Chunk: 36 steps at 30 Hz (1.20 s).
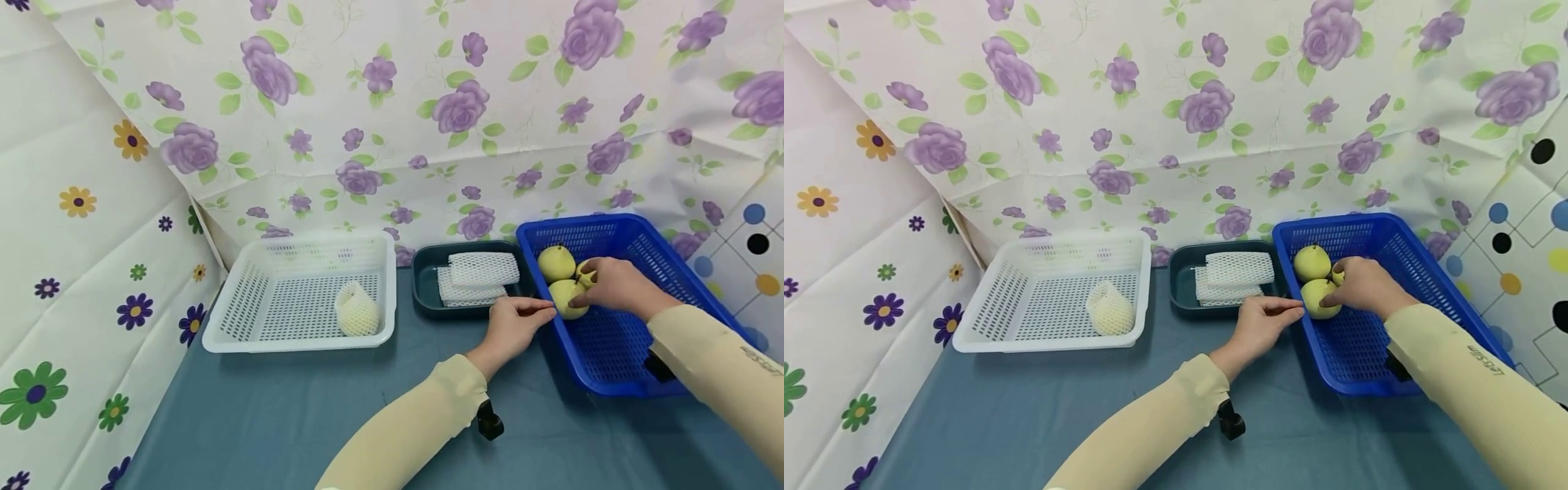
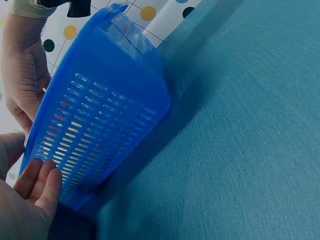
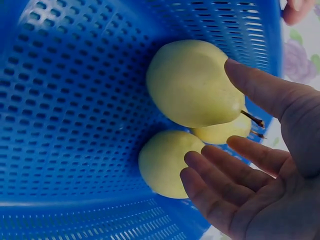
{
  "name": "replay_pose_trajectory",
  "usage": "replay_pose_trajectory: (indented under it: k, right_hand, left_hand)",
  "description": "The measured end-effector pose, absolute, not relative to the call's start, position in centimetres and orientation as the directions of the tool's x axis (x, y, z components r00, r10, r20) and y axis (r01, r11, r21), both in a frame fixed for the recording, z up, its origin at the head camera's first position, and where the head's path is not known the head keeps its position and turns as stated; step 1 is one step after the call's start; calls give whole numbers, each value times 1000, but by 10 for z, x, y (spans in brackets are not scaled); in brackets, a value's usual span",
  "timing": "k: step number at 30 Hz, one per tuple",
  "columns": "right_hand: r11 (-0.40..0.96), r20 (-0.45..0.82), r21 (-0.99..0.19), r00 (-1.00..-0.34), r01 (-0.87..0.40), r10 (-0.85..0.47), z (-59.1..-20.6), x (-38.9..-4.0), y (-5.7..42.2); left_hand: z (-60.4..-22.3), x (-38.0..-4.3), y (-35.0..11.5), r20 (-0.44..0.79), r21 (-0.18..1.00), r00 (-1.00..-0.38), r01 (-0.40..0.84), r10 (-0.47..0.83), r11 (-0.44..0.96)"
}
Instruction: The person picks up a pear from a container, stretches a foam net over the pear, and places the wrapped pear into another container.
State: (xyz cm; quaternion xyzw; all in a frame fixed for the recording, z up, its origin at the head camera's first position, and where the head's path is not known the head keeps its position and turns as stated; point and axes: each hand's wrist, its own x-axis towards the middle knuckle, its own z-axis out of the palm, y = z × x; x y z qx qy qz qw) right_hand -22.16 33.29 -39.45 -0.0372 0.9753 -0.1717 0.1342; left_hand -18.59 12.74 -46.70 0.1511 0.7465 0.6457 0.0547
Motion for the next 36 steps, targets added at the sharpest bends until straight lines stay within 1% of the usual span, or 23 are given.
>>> replay_pose_trajectory:
  k: [10, 16, 19, 25, 36]
  right_hand:
    - [939, -226, -326, -956, -108, -188, -403, -228, 328]
    - [949, -223, -268, -948, -166, -229, -407, -233, 323]
    - [957, -235, -239, -946, -166, -222, -408, -235, 321]
    - [961, -263, -229, -941, -155, -214, -409, -237, 318]
    - [958, -284, -206, -924, -202, -256, -411, -237, 315]
  left_hand:
    - [-468, -186, 130, 103, 987, -950, 135, 295, 88]
    - [-469, -188, 127, 102, 989, -941, 132, 323, 72]
    - [-470, -189, 127, 89, 989, -939, 122, 333, 80]
    - [-472, -191, 128, 63, 993, -939, 95, 339, 76]
    - [-474, -192, 129, 60, 994, -944, 87, 324, 71]
